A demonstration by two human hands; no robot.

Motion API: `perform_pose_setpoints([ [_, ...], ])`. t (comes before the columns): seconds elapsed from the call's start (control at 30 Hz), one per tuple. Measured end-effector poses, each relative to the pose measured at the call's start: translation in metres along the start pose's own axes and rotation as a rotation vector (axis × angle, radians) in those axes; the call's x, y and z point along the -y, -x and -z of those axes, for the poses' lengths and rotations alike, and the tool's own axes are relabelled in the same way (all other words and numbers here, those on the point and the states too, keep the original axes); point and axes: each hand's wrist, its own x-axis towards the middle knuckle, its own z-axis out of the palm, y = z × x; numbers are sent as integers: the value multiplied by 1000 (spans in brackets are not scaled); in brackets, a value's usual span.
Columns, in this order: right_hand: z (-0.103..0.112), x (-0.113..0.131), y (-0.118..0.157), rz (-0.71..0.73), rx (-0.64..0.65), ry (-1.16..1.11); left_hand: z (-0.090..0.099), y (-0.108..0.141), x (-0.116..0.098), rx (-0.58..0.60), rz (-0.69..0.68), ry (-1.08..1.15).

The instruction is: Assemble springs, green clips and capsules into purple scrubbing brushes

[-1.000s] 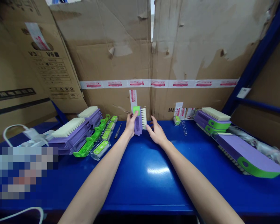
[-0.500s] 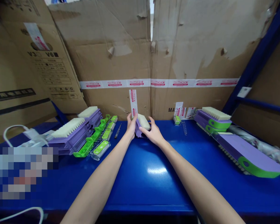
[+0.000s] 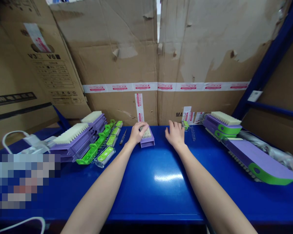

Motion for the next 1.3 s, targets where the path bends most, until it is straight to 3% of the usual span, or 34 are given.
perform_pose_setpoints([
  [0.07, 0, -10, -1, -63, -17, 82, -3, 1, -5, 81, -57, -38],
  [0.17, -2, -21, -2, -148, -11, 150, -8, 2, -10, 108, -75, -109],
  [0.37, -9, -32, 0, -239, 81, 178, -14, 3, -16, 47, 134, -212],
  [0.5, -12, -31, -1, -209, 44, 178, -14, 3, -13, -22, 192, -225],
  [0.63, -11, -29, -1, -198, 13, 184, -11, 6, -4, 7, 164, -210],
  [0.83, -6, -27, 0, -261, 64, 212, -7, 9, 2, 58, 101, -238],
  [1.0, -3, -24, -1, -236, -10, 228, -3, 10, 1, 108, -7, -281],
  [1.17, 3, -19, -3, -236, -50, 193, -3, 7, -2, -3, 8, -438],
  [1.3, 7, -17, -1, -264, -19, 243, 0, 4, -8, -71, 180, -666],
])
